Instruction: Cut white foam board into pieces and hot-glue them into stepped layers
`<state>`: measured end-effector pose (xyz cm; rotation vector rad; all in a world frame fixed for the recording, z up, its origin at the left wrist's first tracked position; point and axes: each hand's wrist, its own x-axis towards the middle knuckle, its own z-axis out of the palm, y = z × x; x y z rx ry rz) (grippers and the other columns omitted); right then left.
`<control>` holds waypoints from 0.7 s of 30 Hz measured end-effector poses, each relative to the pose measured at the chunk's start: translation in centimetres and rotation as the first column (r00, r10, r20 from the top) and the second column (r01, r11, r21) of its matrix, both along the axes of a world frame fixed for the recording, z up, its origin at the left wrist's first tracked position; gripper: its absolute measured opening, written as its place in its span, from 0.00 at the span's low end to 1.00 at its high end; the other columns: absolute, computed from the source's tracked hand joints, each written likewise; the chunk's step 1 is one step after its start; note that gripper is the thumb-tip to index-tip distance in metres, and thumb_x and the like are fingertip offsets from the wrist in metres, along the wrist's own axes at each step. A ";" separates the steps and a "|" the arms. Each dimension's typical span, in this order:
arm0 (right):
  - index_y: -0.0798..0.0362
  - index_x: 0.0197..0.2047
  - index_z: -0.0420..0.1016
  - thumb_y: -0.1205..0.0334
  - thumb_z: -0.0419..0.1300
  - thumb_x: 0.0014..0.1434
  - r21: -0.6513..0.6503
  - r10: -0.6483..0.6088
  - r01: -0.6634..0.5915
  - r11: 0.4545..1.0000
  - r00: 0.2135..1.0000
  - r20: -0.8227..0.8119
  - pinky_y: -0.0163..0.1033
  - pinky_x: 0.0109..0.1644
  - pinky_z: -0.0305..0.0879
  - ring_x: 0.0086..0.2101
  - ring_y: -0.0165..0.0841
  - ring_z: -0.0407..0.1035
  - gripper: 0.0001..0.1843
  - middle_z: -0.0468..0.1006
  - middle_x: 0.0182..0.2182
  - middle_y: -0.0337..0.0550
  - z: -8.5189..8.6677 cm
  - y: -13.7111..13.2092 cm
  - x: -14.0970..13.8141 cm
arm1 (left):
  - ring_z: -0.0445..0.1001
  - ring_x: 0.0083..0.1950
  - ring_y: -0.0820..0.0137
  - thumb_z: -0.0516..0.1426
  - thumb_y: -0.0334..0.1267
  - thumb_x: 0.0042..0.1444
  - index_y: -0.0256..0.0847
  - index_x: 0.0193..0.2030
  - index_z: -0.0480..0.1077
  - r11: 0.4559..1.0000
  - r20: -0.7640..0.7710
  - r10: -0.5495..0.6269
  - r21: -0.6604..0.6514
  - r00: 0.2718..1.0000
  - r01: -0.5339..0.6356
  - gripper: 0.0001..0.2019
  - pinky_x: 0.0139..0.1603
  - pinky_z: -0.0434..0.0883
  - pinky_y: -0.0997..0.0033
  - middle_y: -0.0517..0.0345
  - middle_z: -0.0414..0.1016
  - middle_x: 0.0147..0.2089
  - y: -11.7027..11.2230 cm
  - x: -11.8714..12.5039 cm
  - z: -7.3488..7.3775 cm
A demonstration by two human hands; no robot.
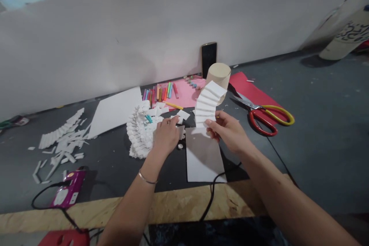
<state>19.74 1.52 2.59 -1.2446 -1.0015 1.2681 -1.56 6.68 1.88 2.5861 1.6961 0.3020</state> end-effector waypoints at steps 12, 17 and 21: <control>0.51 0.40 0.67 0.46 0.65 0.54 0.010 -0.014 0.014 1.000 1.000 0.012 0.32 0.20 0.59 0.20 0.26 0.65 0.20 0.74 0.24 0.36 -0.2 0.1 0.1 | 0.69 0.59 0.57 0.47 0.29 0.58 0.35 0.61 0.64 0.988 0.054 0.151 0.017 0.987 -0.152 0.23 0.59 0.63 0.54 0.45 0.74 0.58 1.8 -0.3 0.3; 0.52 0.40 0.68 0.46 0.65 0.53 0.015 -0.031 0.031 0.999 0.999 -0.009 0.32 0.20 0.58 0.20 0.26 0.64 0.20 0.73 0.23 0.35 -0.1 0.2 0.2 | 0.66 0.61 0.59 0.48 0.29 0.59 0.39 0.61 0.64 0.998 0.053 0.033 0.050 0.998 -0.036 0.23 0.61 0.61 0.55 0.48 0.73 0.58 2.2 1.6 0.0; 0.51 0.36 0.69 0.46 0.66 0.52 0.034 -0.063 0.064 0.997 0.998 -0.032 0.32 0.19 0.57 0.19 0.25 0.63 0.19 0.72 0.23 0.35 0.0 0.3 0.8 | 0.69 0.56 0.59 0.48 0.30 0.59 0.38 0.60 0.65 1.000 0.019 -0.008 -0.008 1.000 0.008 0.21 0.59 0.61 0.55 0.49 0.76 0.53 2.7 2.7 0.1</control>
